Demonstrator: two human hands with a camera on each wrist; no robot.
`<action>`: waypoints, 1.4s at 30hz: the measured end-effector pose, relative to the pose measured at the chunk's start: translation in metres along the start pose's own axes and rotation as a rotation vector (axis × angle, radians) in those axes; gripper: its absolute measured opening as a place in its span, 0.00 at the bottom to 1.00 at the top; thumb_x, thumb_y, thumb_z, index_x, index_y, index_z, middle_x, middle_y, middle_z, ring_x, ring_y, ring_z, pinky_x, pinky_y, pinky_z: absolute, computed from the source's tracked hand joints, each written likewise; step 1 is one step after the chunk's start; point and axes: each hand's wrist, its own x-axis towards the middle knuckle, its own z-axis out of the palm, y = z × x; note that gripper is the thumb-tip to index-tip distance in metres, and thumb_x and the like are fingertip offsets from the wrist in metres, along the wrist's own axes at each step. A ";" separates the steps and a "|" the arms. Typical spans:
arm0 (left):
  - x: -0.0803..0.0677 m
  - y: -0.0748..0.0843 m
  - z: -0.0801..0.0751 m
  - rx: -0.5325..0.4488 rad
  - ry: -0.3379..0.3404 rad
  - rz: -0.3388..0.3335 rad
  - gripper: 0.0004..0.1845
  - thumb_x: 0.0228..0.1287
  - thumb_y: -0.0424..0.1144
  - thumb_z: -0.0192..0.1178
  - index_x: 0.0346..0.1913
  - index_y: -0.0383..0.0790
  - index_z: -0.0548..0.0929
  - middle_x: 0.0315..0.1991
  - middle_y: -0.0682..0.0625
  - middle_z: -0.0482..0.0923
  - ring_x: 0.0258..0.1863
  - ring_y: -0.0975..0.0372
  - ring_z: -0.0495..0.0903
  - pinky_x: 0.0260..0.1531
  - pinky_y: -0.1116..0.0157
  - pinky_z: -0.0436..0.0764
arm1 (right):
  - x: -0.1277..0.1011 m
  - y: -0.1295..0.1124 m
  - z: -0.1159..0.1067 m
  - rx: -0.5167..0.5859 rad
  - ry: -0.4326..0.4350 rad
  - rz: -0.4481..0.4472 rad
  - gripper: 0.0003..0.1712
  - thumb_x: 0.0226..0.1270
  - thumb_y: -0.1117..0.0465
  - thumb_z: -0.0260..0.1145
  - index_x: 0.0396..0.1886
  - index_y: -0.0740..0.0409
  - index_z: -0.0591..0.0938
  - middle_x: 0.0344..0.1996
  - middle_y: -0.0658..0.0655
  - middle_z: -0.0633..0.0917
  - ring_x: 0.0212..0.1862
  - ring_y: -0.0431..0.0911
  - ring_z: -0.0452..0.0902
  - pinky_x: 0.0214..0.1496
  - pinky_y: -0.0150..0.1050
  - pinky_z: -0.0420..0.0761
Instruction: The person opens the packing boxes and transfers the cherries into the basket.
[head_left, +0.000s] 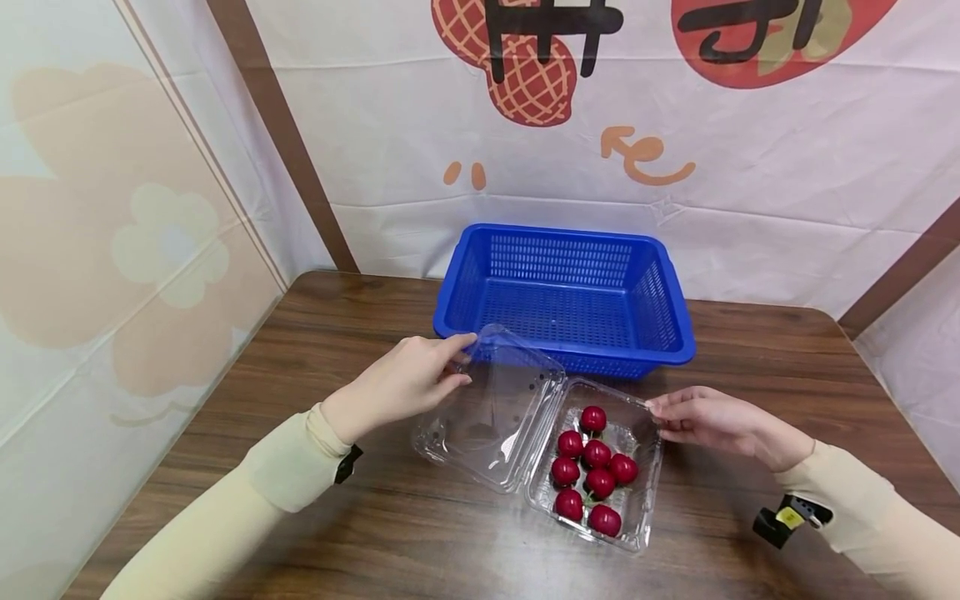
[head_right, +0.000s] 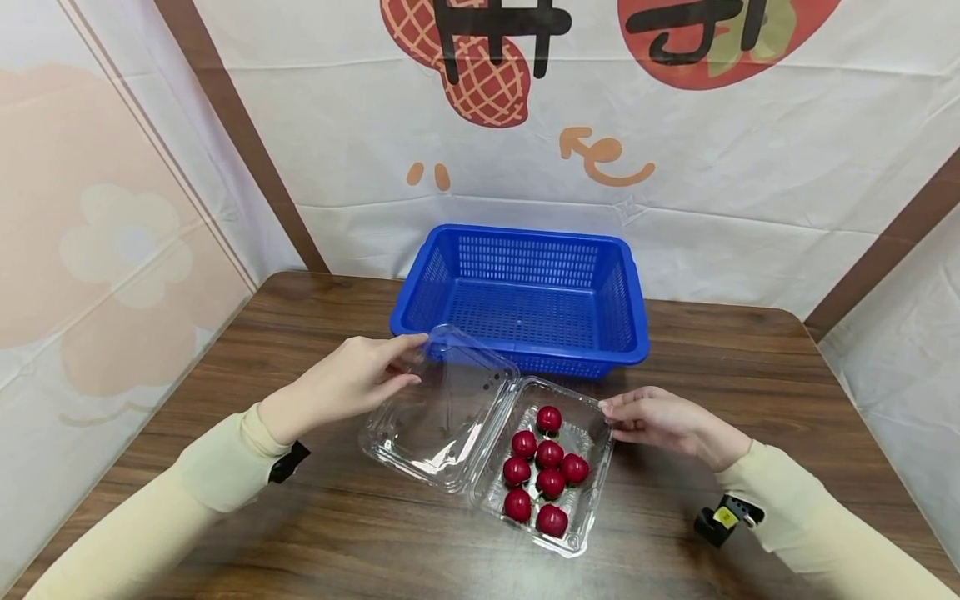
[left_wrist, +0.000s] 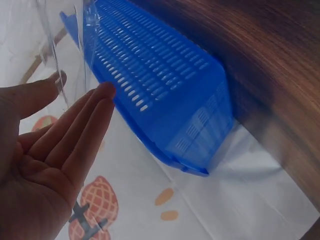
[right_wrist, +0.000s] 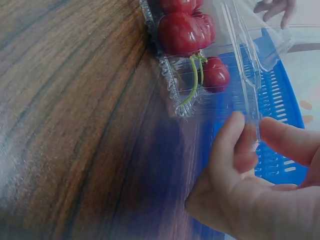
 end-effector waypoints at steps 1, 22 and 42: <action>-0.001 -0.001 0.000 -0.011 -0.008 -0.010 0.24 0.56 0.36 0.67 0.54 0.28 0.76 0.34 0.47 0.87 0.31 0.62 0.86 0.31 0.66 0.84 | 0.000 -0.001 0.000 0.004 0.001 -0.003 0.10 0.71 0.64 0.55 0.41 0.54 0.83 0.37 0.45 0.81 0.41 0.35 0.76 0.51 0.31 0.80; -0.020 -0.010 0.007 -0.085 -0.118 -0.164 0.42 0.48 0.39 0.73 0.64 0.32 0.63 0.24 0.53 0.84 0.20 0.70 0.78 0.22 0.71 0.79 | 0.009 -0.019 0.001 0.017 -0.011 -0.029 0.10 0.72 0.65 0.53 0.41 0.54 0.82 0.38 0.45 0.81 0.42 0.34 0.76 0.50 0.29 0.80; -0.021 -0.019 0.018 -0.102 -0.150 -0.316 0.22 0.49 0.35 0.71 0.44 0.35 0.71 0.24 0.54 0.84 0.23 0.67 0.81 0.22 0.71 0.78 | 0.027 -0.014 0.003 0.056 0.034 -0.073 0.10 0.70 0.67 0.55 0.36 0.51 0.81 0.35 0.44 0.82 0.39 0.34 0.76 0.48 0.29 0.80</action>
